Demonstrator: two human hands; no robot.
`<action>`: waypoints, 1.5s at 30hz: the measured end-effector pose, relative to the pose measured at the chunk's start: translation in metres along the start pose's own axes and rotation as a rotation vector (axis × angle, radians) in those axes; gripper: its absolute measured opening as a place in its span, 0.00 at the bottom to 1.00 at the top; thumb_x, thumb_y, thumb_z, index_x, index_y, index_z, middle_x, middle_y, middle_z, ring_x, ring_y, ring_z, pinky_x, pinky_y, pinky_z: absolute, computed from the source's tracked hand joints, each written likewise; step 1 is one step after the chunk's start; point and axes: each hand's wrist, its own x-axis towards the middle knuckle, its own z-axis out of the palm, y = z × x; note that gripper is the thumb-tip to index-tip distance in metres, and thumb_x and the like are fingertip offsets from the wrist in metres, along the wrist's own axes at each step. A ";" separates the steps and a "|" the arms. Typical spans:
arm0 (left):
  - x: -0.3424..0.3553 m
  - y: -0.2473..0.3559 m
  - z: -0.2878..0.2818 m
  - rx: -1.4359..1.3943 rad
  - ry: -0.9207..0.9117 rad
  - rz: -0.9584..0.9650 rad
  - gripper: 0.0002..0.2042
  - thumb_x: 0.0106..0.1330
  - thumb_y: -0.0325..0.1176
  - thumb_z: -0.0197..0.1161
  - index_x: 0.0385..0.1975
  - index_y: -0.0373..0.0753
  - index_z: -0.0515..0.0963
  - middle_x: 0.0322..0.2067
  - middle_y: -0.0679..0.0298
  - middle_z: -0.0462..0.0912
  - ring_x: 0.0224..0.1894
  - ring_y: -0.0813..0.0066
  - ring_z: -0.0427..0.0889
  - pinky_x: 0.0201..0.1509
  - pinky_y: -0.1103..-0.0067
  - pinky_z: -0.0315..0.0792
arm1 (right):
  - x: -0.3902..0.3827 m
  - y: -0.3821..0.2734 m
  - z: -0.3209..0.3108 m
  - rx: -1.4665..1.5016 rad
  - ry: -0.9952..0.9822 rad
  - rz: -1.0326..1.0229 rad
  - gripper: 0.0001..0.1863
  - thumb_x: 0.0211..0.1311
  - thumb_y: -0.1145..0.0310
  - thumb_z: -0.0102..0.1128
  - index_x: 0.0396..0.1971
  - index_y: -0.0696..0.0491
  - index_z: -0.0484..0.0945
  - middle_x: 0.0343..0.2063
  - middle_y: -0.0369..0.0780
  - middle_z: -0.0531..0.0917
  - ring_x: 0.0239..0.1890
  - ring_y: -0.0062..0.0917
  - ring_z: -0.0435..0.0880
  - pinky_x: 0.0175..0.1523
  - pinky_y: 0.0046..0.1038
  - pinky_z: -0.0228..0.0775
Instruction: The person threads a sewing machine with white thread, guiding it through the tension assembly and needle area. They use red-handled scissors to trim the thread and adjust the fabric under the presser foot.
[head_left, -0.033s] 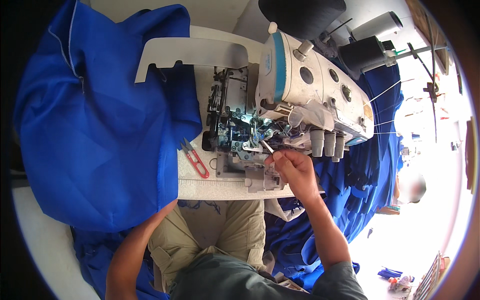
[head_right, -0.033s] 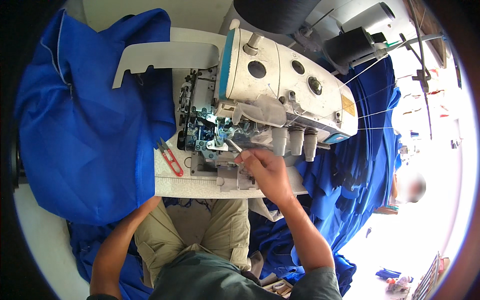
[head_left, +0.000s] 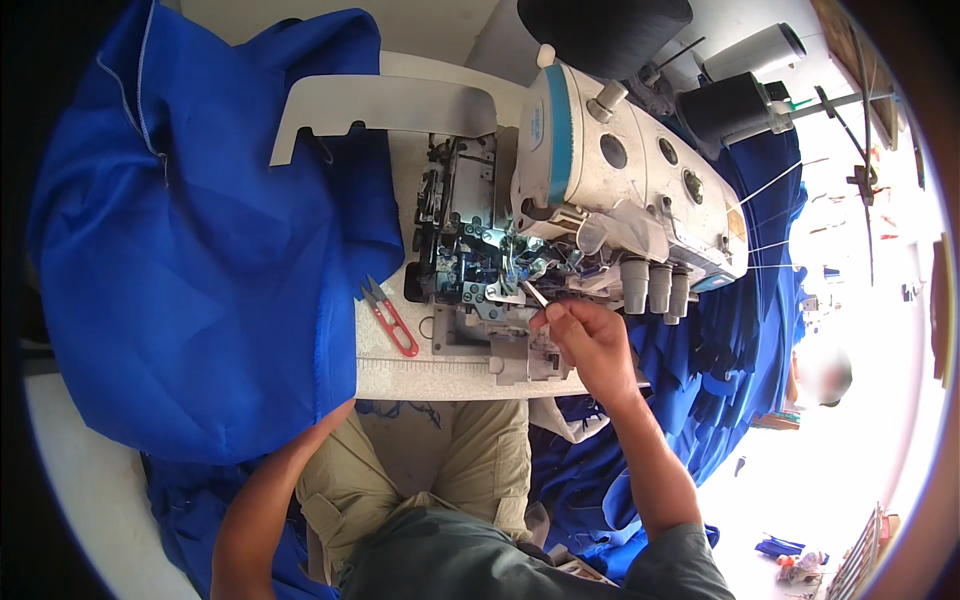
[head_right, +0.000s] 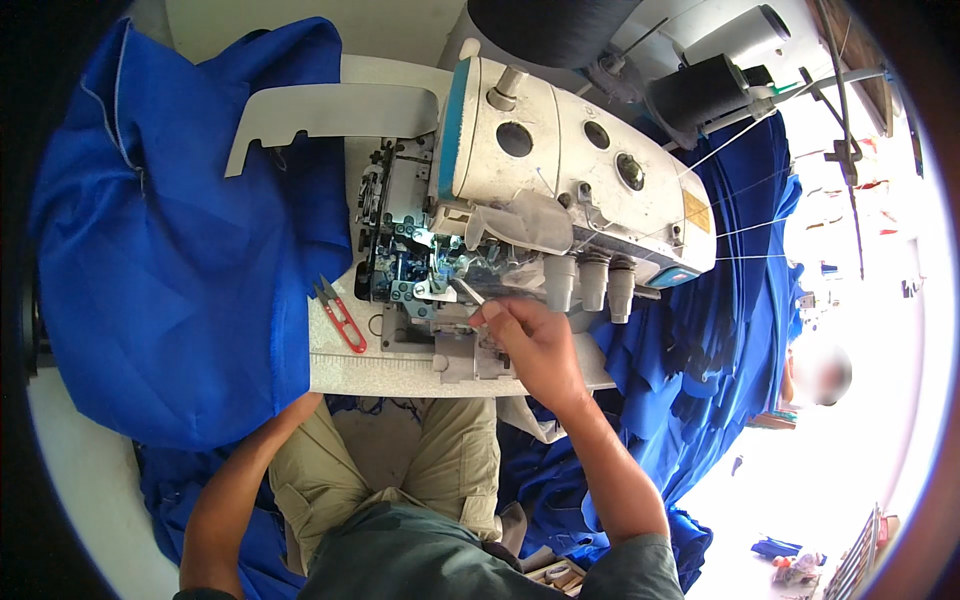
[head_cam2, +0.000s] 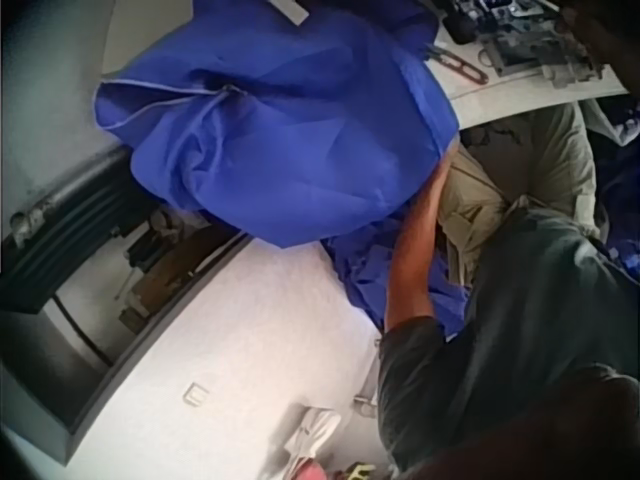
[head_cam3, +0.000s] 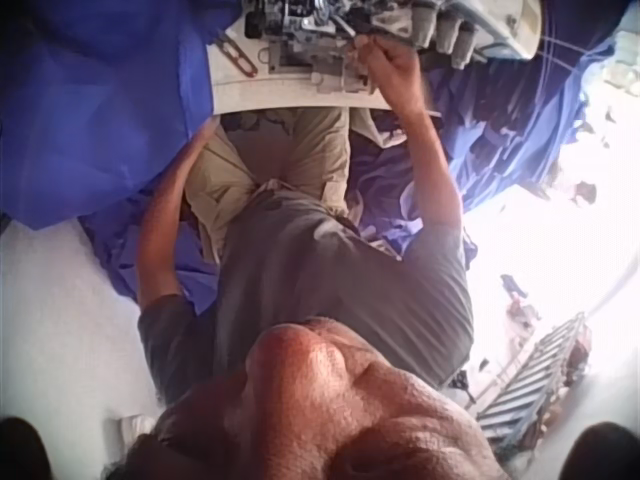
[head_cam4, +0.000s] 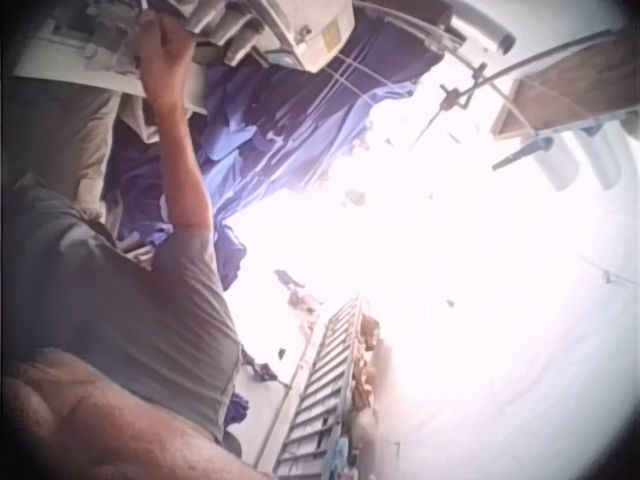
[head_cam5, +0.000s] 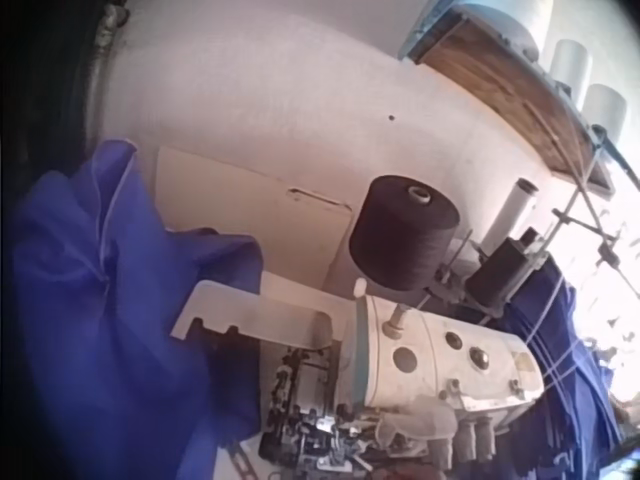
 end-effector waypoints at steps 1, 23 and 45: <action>0.000 0.000 0.000 0.009 0.007 0.009 0.22 0.70 0.36 0.64 0.61 0.33 0.75 0.58 0.44 0.79 0.62 0.44 0.77 0.67 0.58 0.71 | -0.001 -0.001 0.002 -0.043 0.037 -0.042 0.16 0.75 0.62 0.57 0.38 0.59 0.87 0.25 0.28 0.77 0.31 0.12 0.70 0.35 0.20 0.64; 0.001 -0.002 0.000 0.047 0.057 0.069 0.20 0.70 0.34 0.62 0.59 0.33 0.77 0.54 0.45 0.81 0.58 0.47 0.80 0.63 0.60 0.74 | 0.000 0.000 -0.002 0.033 0.000 0.009 0.16 0.75 0.62 0.59 0.37 0.60 0.87 0.24 0.28 0.78 0.28 0.10 0.69 0.34 0.18 0.63; 0.004 0.002 -0.003 0.089 0.115 0.098 0.18 0.69 0.32 0.60 0.56 0.32 0.78 0.51 0.47 0.83 0.53 0.49 0.83 0.59 0.62 0.77 | -0.006 0.005 0.004 0.042 0.056 -0.061 0.17 0.76 0.61 0.58 0.36 0.59 0.87 0.26 0.30 0.81 0.31 0.12 0.73 0.38 0.19 0.66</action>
